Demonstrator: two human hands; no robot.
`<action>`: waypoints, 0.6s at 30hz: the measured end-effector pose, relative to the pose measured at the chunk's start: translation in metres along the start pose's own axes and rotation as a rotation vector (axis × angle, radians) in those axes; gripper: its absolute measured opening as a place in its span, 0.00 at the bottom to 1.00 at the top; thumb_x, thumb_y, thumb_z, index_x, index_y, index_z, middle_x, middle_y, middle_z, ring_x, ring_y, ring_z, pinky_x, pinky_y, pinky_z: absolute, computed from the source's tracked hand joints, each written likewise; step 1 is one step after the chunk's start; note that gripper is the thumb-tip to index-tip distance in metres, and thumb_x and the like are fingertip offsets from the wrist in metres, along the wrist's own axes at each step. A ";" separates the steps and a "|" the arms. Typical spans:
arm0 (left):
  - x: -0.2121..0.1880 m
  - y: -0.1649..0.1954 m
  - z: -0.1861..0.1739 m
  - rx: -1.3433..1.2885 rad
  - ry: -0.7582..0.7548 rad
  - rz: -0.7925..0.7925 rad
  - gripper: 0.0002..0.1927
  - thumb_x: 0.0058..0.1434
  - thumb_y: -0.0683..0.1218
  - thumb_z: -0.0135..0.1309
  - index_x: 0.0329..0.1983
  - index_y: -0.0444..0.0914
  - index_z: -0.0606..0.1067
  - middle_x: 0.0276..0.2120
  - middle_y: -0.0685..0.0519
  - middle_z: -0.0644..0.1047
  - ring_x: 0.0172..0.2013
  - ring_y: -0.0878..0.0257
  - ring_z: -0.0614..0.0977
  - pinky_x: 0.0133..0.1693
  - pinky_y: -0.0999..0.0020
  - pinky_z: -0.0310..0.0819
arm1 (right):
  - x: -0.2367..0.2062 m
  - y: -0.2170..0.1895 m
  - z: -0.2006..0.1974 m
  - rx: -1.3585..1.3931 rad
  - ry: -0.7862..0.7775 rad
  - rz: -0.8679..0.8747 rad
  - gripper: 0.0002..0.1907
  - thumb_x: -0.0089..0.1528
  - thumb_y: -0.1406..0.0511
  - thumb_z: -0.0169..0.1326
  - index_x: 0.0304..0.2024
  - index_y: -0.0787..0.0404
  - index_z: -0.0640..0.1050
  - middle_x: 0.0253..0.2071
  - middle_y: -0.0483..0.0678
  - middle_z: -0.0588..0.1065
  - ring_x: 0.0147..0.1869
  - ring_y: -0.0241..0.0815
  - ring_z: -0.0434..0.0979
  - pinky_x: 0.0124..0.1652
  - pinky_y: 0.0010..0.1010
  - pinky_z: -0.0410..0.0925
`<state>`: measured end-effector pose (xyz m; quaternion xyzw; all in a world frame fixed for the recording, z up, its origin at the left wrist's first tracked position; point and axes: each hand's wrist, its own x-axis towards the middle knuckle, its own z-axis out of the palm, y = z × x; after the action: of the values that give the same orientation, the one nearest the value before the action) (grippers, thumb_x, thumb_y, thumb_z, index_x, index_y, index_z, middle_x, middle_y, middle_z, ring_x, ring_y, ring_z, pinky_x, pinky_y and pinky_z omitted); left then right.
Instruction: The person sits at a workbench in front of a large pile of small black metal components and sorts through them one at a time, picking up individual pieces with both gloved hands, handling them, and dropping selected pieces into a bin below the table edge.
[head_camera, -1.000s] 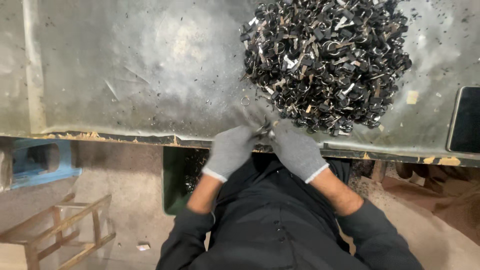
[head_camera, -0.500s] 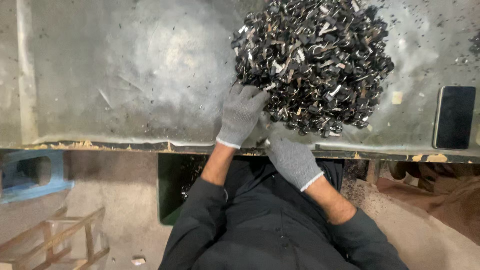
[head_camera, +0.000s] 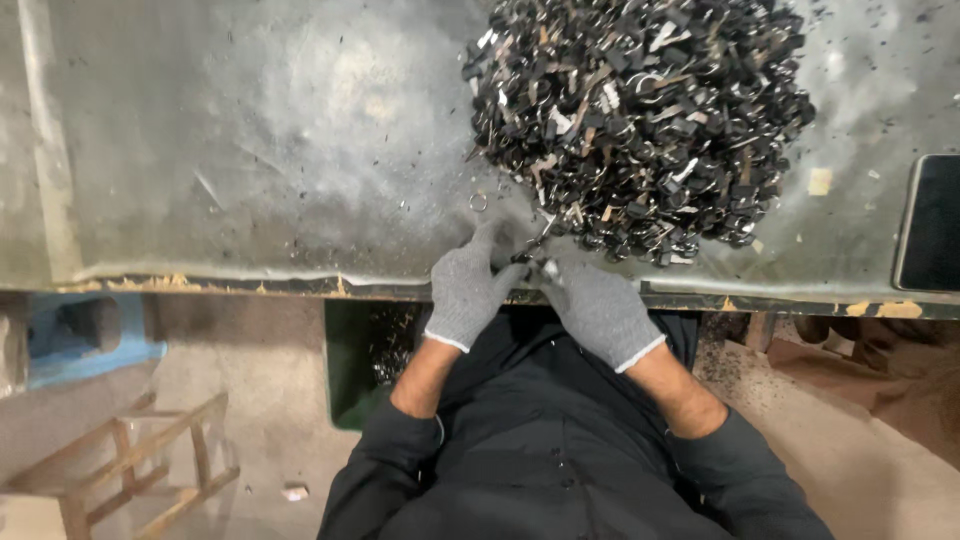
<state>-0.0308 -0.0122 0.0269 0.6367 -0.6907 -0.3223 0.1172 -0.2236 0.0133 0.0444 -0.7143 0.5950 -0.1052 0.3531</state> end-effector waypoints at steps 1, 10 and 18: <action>-0.003 -0.003 0.002 -0.040 0.046 0.011 0.22 0.54 0.53 0.64 0.50 0.42 0.77 0.29 0.48 0.80 0.35 0.48 0.83 0.38 0.52 0.76 | 0.003 0.000 0.001 -0.003 -0.043 0.007 0.16 0.65 0.60 0.52 0.50 0.63 0.71 0.37 0.59 0.78 0.41 0.61 0.82 0.37 0.50 0.75; -0.007 -0.015 0.017 0.027 0.218 0.387 0.08 0.58 0.42 0.57 0.41 0.39 0.78 0.36 0.49 0.80 0.38 0.49 0.83 0.40 0.54 0.76 | 0.015 -0.009 0.014 -0.323 -0.016 -0.044 0.09 0.66 0.67 0.48 0.44 0.68 0.71 0.40 0.61 0.76 0.37 0.58 0.83 0.33 0.44 0.76; -0.009 -0.019 0.026 0.081 0.214 0.404 0.09 0.61 0.40 0.56 0.44 0.37 0.77 0.36 0.47 0.79 0.39 0.49 0.82 0.41 0.54 0.76 | 0.019 -0.015 0.002 -0.200 -0.158 0.100 0.12 0.68 0.63 0.47 0.45 0.68 0.71 0.32 0.58 0.78 0.35 0.58 0.84 0.32 0.47 0.77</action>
<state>-0.0290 0.0050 -0.0024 0.5202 -0.8002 -0.1949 0.2260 -0.2058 -0.0024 0.0472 -0.7214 0.6079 0.0290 0.3304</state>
